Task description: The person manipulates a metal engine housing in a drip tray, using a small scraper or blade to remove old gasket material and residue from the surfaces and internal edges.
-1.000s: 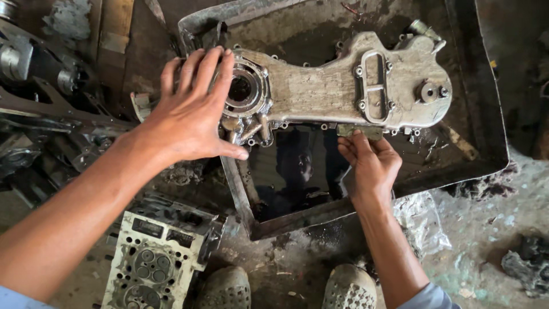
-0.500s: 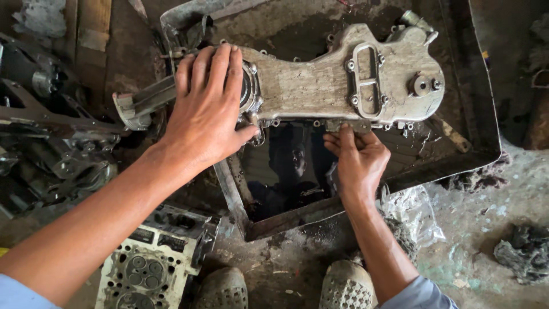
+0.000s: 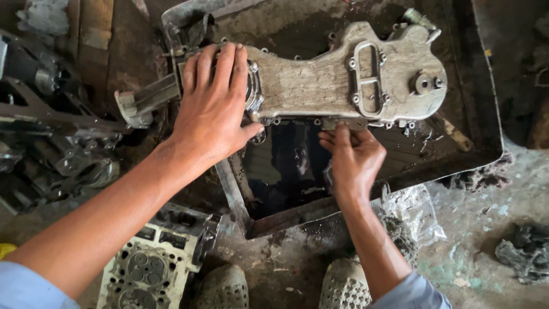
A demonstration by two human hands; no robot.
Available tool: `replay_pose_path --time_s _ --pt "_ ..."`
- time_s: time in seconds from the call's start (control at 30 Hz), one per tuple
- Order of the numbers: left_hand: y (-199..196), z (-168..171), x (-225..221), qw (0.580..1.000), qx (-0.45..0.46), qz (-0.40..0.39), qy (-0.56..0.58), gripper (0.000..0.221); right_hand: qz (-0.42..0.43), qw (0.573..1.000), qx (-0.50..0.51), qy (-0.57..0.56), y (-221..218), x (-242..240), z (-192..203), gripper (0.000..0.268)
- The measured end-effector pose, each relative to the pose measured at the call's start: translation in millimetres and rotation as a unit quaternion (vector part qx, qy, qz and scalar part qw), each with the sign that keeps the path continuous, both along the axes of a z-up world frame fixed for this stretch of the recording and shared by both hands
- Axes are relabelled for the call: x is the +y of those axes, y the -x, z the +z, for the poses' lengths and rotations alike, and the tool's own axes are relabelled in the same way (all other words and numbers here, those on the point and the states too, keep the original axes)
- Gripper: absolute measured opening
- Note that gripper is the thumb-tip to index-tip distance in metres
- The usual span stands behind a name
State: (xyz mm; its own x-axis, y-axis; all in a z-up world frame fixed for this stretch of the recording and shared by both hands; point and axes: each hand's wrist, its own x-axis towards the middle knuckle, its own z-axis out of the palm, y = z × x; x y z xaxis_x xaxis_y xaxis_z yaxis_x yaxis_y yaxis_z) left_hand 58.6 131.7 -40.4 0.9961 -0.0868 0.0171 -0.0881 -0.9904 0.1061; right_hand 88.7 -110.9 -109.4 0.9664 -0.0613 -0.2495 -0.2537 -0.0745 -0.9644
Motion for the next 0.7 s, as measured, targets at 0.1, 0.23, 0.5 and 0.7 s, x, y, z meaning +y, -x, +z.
replay_pose_path --time_s 0.1,0.23,0.5,0.7 --pt "-2 2 1 1.0 -0.024 -0.001 0.011 0.119 -0.024 0.999 0.003 0.047 -3 -9 2 0.017" --pt "0 4 1 1.0 -0.019 0.002 0.02 0.118 0.002 0.999 -0.045 0.025 -3 -9 -3 0.02" --pt "0 6 1 0.999 -0.031 0.0 0.025 0.117 -0.008 0.999 -0.047 0.026 -1 -3 -6 0.022" --pt "2 3 0 0.999 -0.026 0.008 0.033 0.118 0.009 0.995 -0.066 0.081 2 2 -5 0.026"
